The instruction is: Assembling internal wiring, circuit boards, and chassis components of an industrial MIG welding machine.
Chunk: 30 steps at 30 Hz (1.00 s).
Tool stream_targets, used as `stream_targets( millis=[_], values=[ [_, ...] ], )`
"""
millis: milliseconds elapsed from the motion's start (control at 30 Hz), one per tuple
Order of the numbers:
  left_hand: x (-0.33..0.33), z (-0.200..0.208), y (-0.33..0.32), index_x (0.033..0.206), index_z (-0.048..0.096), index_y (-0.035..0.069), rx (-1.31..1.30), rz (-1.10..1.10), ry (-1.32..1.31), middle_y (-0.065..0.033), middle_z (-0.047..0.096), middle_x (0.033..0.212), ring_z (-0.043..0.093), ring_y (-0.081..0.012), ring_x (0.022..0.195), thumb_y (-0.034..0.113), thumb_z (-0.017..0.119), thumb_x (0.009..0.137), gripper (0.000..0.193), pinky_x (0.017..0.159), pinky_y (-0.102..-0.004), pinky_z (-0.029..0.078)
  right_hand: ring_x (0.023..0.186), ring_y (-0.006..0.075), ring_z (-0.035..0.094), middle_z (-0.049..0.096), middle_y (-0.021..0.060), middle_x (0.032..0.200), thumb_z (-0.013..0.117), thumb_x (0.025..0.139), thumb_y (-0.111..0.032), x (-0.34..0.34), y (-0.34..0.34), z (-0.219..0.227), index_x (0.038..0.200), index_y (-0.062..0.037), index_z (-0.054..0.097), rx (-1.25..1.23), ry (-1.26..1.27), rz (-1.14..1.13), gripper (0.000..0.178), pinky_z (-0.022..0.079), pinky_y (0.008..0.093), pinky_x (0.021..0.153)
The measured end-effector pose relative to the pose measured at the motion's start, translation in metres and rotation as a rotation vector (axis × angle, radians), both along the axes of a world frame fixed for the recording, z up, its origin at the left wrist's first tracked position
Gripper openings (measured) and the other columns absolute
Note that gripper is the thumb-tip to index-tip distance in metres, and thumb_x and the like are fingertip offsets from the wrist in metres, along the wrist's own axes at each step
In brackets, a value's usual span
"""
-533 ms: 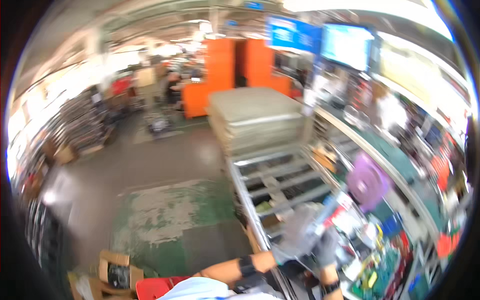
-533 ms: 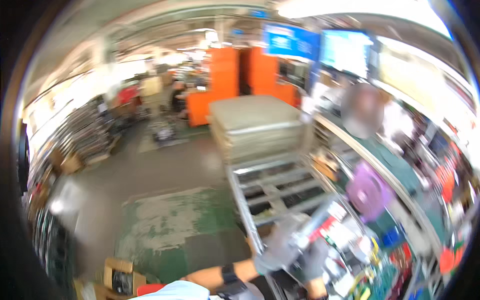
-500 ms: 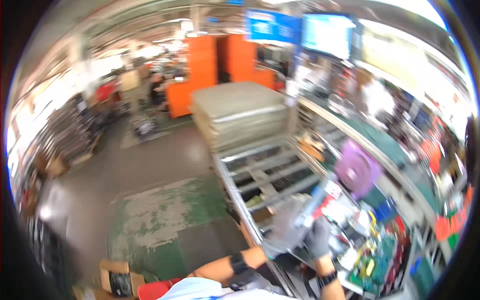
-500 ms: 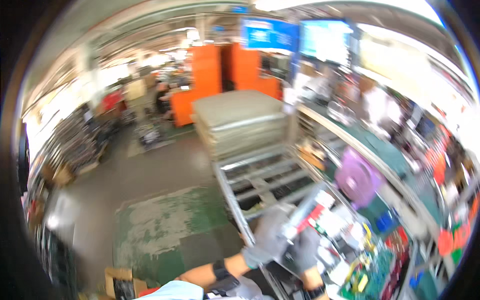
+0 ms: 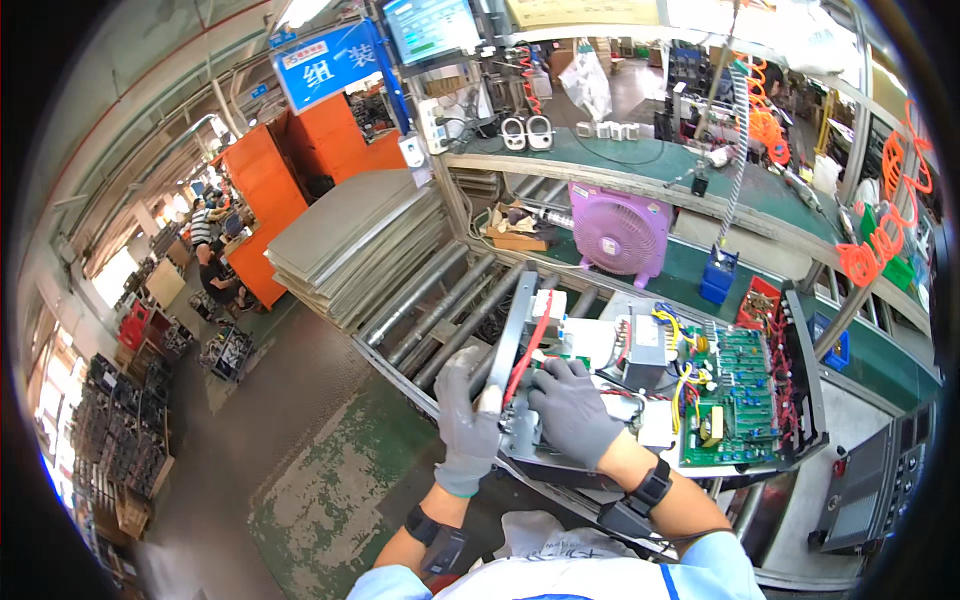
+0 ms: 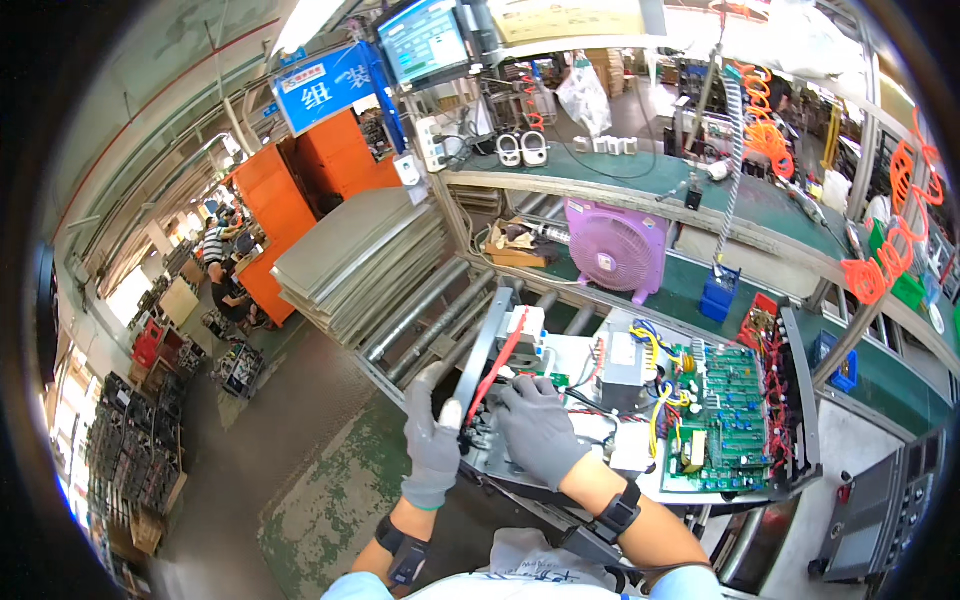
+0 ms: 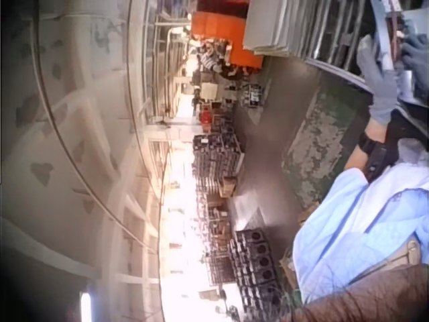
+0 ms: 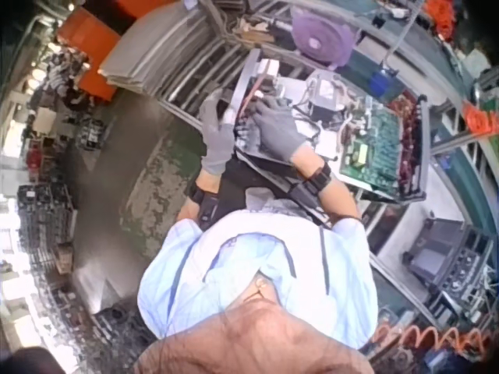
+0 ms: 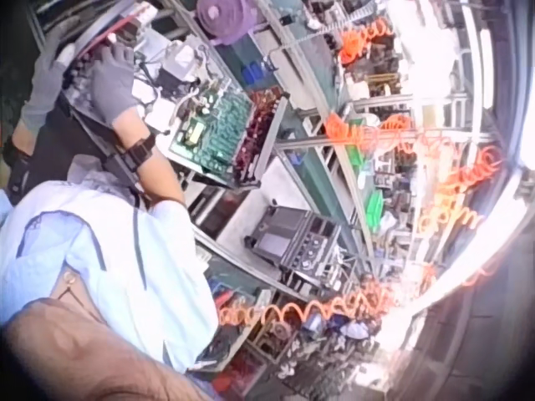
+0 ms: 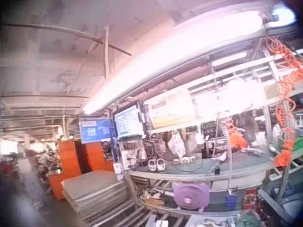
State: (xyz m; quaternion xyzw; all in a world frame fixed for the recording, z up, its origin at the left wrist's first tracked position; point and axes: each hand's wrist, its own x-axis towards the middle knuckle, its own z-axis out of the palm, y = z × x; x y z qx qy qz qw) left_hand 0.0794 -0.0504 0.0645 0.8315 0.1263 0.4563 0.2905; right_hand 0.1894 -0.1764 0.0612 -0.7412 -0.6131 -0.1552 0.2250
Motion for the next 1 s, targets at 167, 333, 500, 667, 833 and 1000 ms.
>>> stream_targets(
  millis=[167,333,500,667,833,1000],
  values=[
    [-0.006,0.002,0.011,0.131,0.041,-0.003,-0.119,-0.045,0.156,-0.0144,0.046,0.130,0.042,-0.0266,0.124,0.012,0.052,0.082,0.053,0.106,-0.0376,0.031,0.103,0.0281,0.051,0.059,0.0081,0.103,0.060,0.071,-0.007,0.003,-0.114,0.081,0.096,-0.0076,0.061,0.058,0.086,0.049,0.026,0.042,0.0410,0.086],
    [-0.026,0.026,0.023,0.125,0.048,-0.003,0.181,-0.054,0.168,-0.0209,0.048,0.125,0.044,-0.0352,0.119,0.031,0.051,0.087,0.051,0.101,-0.0435,0.034,0.096,0.0293,0.055,0.060,0.0114,0.091,0.059,0.071,-0.011,0.083,-0.241,0.188,0.099,-0.0060,0.062,-0.235,0.029,-0.247,0.028,0.045,0.0395,0.085],
    [-0.015,0.031,0.016,0.129,0.046,-0.002,0.187,-0.062,0.285,-0.0214,0.043,0.132,0.041,-0.0371,0.122,0.030,0.050,0.092,0.049,0.102,-0.0444,0.033,0.090,0.0360,0.062,0.064,0.0196,0.092,0.058,0.078,-0.017,0.227,-0.331,0.208,0.105,-0.0018,0.059,-0.208,0.180,-0.823,0.031,0.049,0.0426,0.081],
    [-0.019,0.035,0.000,0.129,0.044,-0.003,0.072,0.068,0.350,-0.0213,0.045,0.129,0.044,-0.0359,0.120,0.022,0.048,0.093,0.044,0.102,-0.0441,0.033,0.103,0.0379,0.058,0.060,0.0244,0.110,0.054,0.081,-0.020,0.409,-0.370,0.116,0.119,-0.0022,0.051,0.080,0.149,-1.107,0.042,0.047,0.0428,0.088],
    [-0.032,0.028,-0.001,0.127,0.045,-0.003,0.410,0.195,0.422,-0.0213,0.046,0.128,0.045,-0.0363,0.118,0.024,0.046,0.094,0.042,0.099,-0.0449,0.036,0.115,0.0288,0.053,0.056,0.0154,0.124,0.048,0.081,-0.023,0.513,-0.370,0.062,0.122,-0.0087,0.054,-0.087,-0.023,-1.445,0.044,0.043,0.0415,0.097],
    [-0.017,0.047,-0.019,0.106,0.056,-0.002,0.303,0.353,0.429,-0.0203,0.054,0.118,0.057,-0.0352,0.101,0.023,0.050,0.092,0.030,0.086,-0.0470,0.048,0.106,0.0386,0.058,0.059,0.0231,0.115,0.062,0.080,-0.027,0.571,-0.433,0.018,0.124,-0.0039,0.049,0.046,0.315,-1.599,0.052,0.049,0.0443,0.088]
  ],
)
